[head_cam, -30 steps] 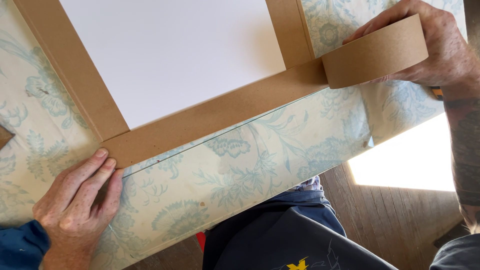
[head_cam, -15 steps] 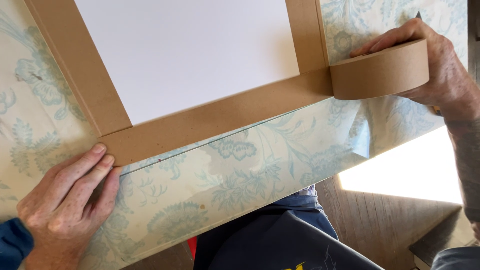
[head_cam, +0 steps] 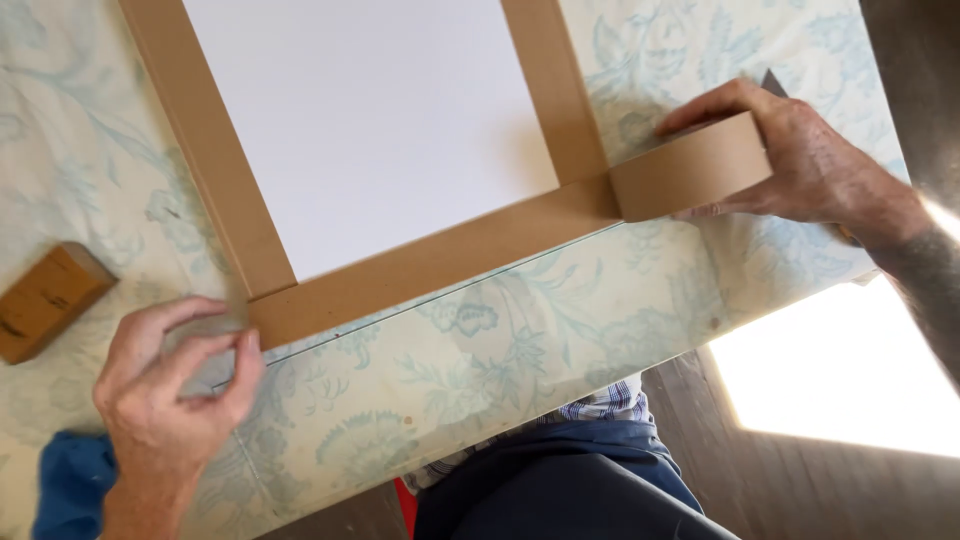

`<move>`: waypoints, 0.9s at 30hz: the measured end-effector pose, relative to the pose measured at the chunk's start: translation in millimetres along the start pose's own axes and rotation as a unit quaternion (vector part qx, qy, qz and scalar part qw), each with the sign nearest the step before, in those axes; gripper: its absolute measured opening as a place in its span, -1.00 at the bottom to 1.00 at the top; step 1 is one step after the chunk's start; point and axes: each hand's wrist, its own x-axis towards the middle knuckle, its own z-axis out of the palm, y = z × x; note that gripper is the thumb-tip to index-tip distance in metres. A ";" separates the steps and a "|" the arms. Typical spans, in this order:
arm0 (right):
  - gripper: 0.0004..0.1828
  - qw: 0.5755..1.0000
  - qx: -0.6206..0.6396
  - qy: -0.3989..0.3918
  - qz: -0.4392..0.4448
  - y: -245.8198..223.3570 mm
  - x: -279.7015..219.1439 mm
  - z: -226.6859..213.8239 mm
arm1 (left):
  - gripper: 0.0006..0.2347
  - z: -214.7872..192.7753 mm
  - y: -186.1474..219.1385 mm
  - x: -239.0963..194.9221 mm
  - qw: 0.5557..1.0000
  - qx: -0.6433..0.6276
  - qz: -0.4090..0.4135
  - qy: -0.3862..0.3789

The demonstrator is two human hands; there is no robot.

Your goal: Applying brown paper tape to the edges of a picture frame using glue and a brush

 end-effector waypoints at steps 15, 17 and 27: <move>-0.22 0.947 -0.087 0.192 -0.243 29.5 -37.1 12.4 | -0.45 159.5 185.5 140.8 0.990 0.091 0.035 -0.105; -0.21 0.951 -0.068 0.216 -0.210 32.3 -42.4 15.0 | -0.43 165.2 191.7 144.5 0.984 0.135 0.038 -0.107; -0.28 0.933 0.043 0.301 -0.192 51.9 -42.4 20.9 | -0.86 145.0 212.8 199.0 0.905 -0.166 -0.215 -0.328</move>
